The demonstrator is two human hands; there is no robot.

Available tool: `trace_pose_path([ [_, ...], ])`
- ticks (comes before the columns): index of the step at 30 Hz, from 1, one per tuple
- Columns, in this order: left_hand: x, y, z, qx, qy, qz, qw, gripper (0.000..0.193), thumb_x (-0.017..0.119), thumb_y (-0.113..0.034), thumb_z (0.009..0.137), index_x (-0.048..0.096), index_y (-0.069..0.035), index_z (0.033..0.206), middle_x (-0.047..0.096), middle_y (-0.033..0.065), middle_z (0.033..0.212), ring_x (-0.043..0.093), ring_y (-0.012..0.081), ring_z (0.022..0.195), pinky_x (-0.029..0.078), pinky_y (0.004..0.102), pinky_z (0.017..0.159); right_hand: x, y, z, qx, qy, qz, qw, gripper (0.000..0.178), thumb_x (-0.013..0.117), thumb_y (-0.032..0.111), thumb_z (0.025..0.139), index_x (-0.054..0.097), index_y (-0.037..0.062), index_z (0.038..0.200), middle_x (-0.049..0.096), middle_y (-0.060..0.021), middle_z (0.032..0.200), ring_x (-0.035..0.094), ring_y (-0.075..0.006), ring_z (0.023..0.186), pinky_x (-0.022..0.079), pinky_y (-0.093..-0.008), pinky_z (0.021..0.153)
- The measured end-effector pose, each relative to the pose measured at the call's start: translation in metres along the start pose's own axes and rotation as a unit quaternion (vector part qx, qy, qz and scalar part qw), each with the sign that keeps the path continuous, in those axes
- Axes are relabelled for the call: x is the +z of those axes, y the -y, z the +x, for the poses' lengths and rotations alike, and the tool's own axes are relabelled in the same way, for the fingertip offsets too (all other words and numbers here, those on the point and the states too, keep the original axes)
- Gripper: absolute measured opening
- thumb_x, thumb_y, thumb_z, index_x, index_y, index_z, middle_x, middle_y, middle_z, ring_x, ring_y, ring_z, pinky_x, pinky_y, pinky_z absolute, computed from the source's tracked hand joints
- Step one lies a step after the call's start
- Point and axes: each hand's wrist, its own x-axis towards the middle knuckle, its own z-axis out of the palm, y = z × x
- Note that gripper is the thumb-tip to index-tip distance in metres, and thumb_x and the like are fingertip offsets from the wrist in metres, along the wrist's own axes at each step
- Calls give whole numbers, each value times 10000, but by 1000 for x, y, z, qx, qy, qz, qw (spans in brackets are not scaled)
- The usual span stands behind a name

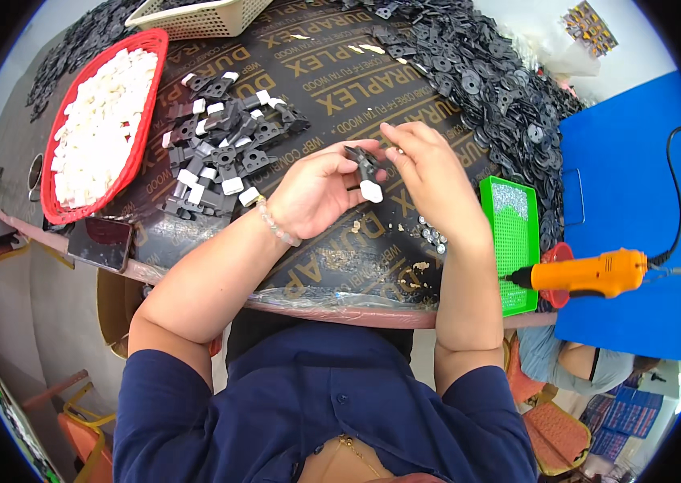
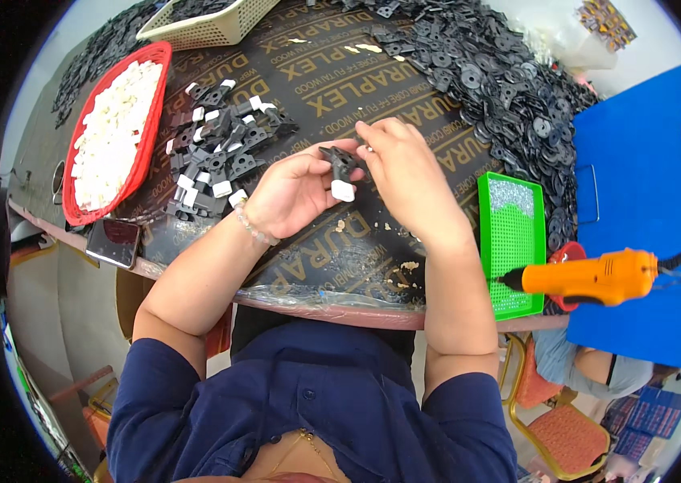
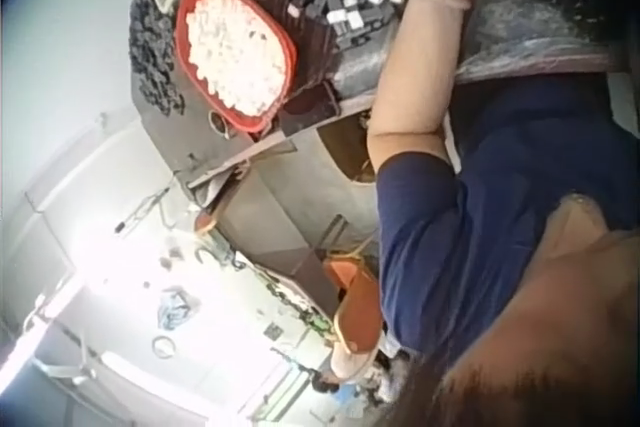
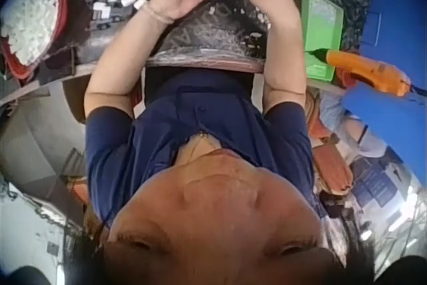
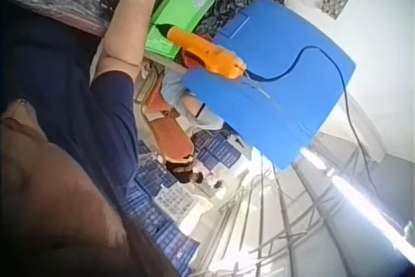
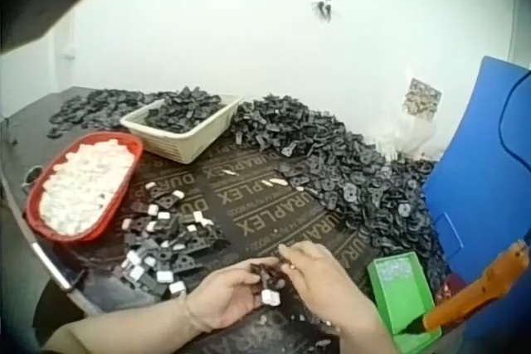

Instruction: Assembling small components at a workbench using a handheld soldering tool.

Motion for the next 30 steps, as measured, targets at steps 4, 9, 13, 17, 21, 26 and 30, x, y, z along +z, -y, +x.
trace_pose_path([
  [4,1,2,0,-26,20,-27,999,381,445,-40,974,547,1,1339,650,129,1215,658,253,1082,548,425,917,19,-3,-1,24,20,60,998,380,537,97,1016,584,-33,1370,580,-188,1368,532,-342,1271,430,-390,1072],
  [9,-3,4,1,-34,0,-43,998,316,419,-45,993,553,-11,1277,650,122,1181,657,249,1063,558,412,882,34,-7,-3,4,45,98,994,426,490,97,1013,548,-40,1412,513,-202,1484,479,-334,1375,386,-391,1136],
  [13,-2,3,1,-35,-19,-50,998,289,398,-58,1007,568,-9,1235,658,148,1154,678,265,1033,570,389,851,28,-3,-2,48,52,208,976,479,427,90,975,554,-23,1423,497,-181,1522,480,-291,1390,345,-386,1171],
  [17,4,-1,-1,-44,-27,-56,997,296,382,-93,1021,572,2,1227,664,174,1129,698,288,996,575,373,833,10,-8,2,83,-8,284,955,489,408,82,958,583,-16,1404,553,-156,1475,524,-243,1347,395,-363,1122],
  [21,7,-3,-1,-48,-21,-63,997,251,465,-116,1024,573,0,1218,667,166,1145,696,259,987,573,345,813,-1,-41,21,130,-98,112,980,451,485,91,960,590,-37,1380,677,-157,1296,635,-232,1194,458,-317,1040],
  [26,5,2,-1,4,-84,75,994,283,676,-63,948,578,-12,1208,671,144,1190,675,166,940,547,270,760,-1,-115,90,127,-145,-138,971,475,528,136,901,606,-35,1338,694,-255,1160,664,-398,1101,498,-457,1004],
  [30,5,-3,0,18,-112,92,989,243,633,-11,946,593,-6,1185,688,144,1165,677,163,901,540,257,731,37,-182,143,125,-117,-253,952,466,534,121,912,594,-29,1349,648,-253,1275,625,-392,1186,470,-452,1062],
])
